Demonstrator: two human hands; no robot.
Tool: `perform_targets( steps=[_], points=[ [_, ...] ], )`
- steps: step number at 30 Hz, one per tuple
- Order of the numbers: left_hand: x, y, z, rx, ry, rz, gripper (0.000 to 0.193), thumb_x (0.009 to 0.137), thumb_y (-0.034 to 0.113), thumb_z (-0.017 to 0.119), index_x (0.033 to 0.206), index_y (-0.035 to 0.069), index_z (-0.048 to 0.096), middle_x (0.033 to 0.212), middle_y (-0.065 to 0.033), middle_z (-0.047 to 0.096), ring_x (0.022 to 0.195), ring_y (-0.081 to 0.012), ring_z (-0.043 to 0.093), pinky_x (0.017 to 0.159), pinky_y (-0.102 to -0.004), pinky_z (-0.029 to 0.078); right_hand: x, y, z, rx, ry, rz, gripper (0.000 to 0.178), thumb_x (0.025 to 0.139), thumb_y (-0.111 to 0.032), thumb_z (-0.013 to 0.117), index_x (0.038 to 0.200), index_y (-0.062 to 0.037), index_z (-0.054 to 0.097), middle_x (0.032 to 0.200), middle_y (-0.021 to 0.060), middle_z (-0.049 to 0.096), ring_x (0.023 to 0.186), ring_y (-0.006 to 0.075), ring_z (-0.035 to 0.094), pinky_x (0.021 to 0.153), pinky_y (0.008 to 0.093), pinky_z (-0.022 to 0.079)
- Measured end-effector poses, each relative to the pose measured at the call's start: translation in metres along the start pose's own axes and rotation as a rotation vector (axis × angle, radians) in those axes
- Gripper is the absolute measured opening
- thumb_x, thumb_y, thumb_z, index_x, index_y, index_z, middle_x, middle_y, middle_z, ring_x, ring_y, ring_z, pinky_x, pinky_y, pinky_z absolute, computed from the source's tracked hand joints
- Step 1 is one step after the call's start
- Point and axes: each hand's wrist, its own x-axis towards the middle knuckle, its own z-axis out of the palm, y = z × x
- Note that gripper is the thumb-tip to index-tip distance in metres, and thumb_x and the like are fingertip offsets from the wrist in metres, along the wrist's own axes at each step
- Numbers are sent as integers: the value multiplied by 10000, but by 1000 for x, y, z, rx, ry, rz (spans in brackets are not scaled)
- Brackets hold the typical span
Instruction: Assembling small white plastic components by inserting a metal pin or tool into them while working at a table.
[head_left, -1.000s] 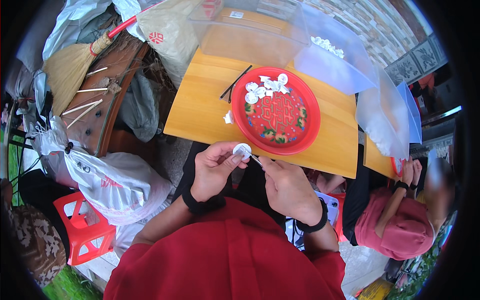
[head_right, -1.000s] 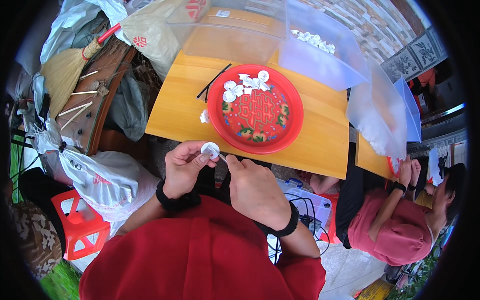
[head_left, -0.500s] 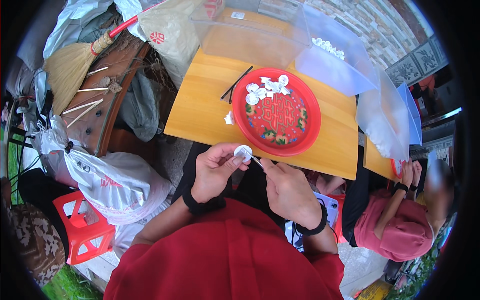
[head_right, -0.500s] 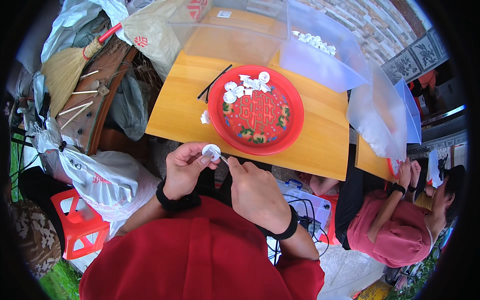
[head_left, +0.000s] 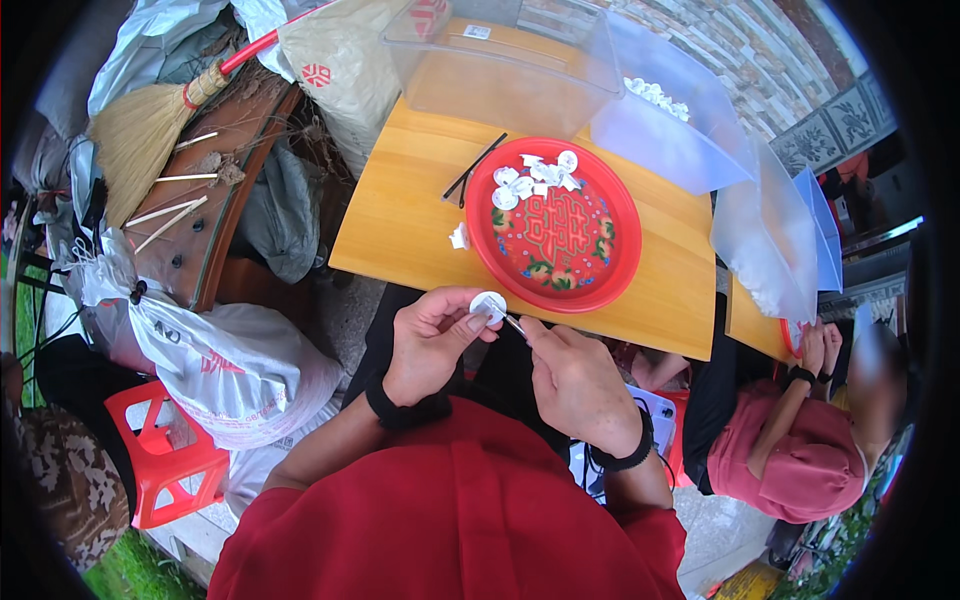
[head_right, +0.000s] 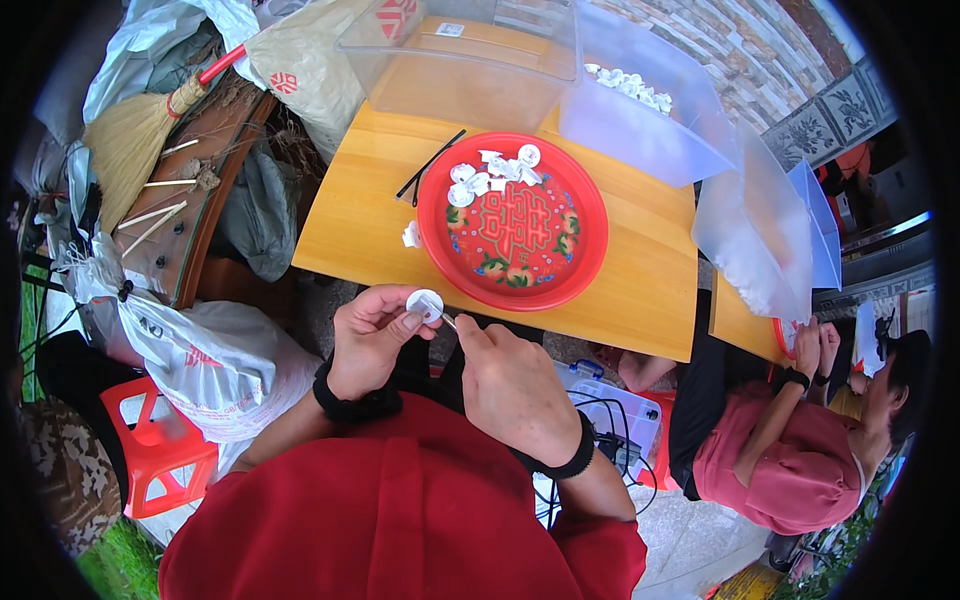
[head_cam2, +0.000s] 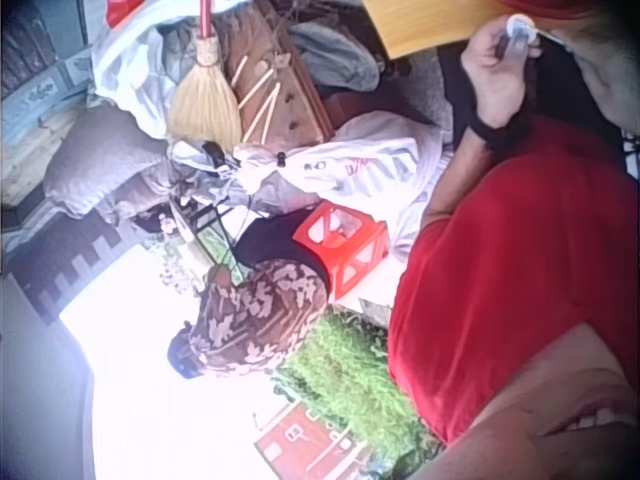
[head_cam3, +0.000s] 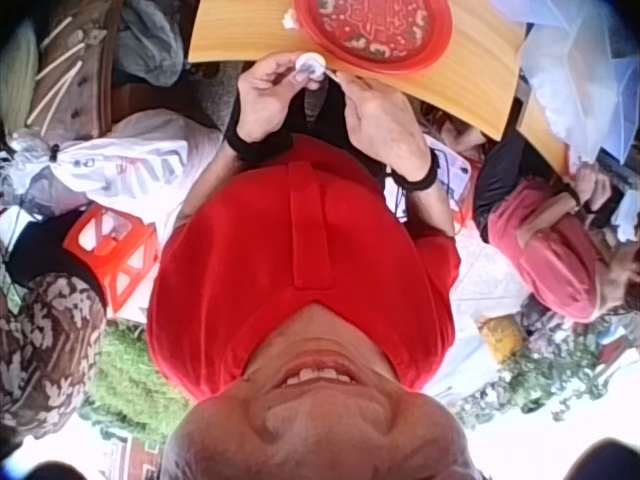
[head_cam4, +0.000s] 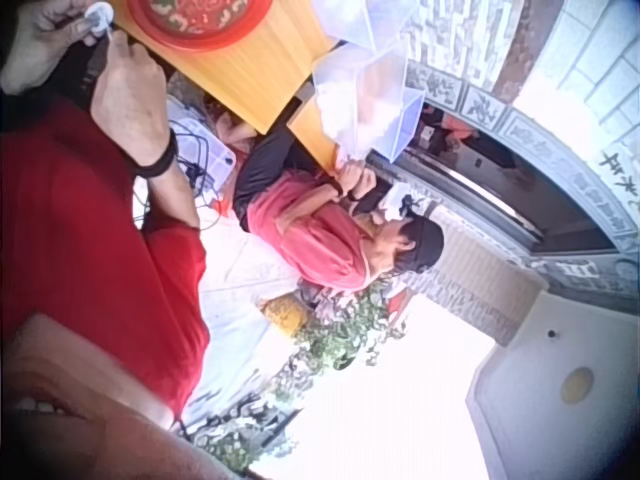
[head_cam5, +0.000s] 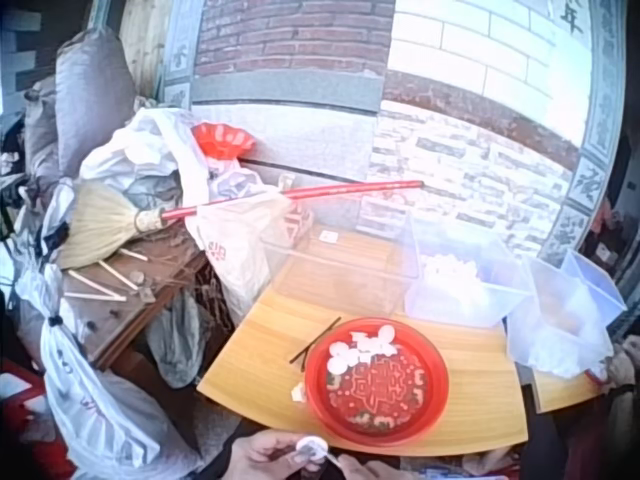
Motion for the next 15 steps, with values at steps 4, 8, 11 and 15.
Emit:
perform_targets(
  steps=[4,8,11,15],
  points=[
    [0,-1,-1,3,0,-5,246,845,19,579,1080,-45,544,958,-129,627,826,-166,625,719,-275,525,1,-1,1,-23,-12,3,358,736,-16,520,1083,65,488,713,182,544,649,356,574,586,429,463],
    [-2,-1,-3,45,-7,6,219,860,-16,547,1077,-42,543,944,-111,626,825,-140,614,715,-262,528,4,-4,-2,-68,-85,22,345,733,-22,517,1066,65,492,712,187,543,650,358,574,591,430,464],
    [-2,-1,-4,96,-10,12,224,855,-36,543,1079,-40,549,941,-106,627,815,-139,613,711,-260,526,7,2,-3,-56,-128,-14,321,728,-26,516,1035,65,507,704,195,548,650,360,575,590,435,460],
    [-3,1,-6,217,-49,11,210,847,-62,534,1051,-29,570,919,-100,628,791,-133,609,701,-257,522,17,8,-9,-61,-205,-75,270,708,-26,524,958,74,520,686,193,556,649,361,575,590,435,460]
  ],
)
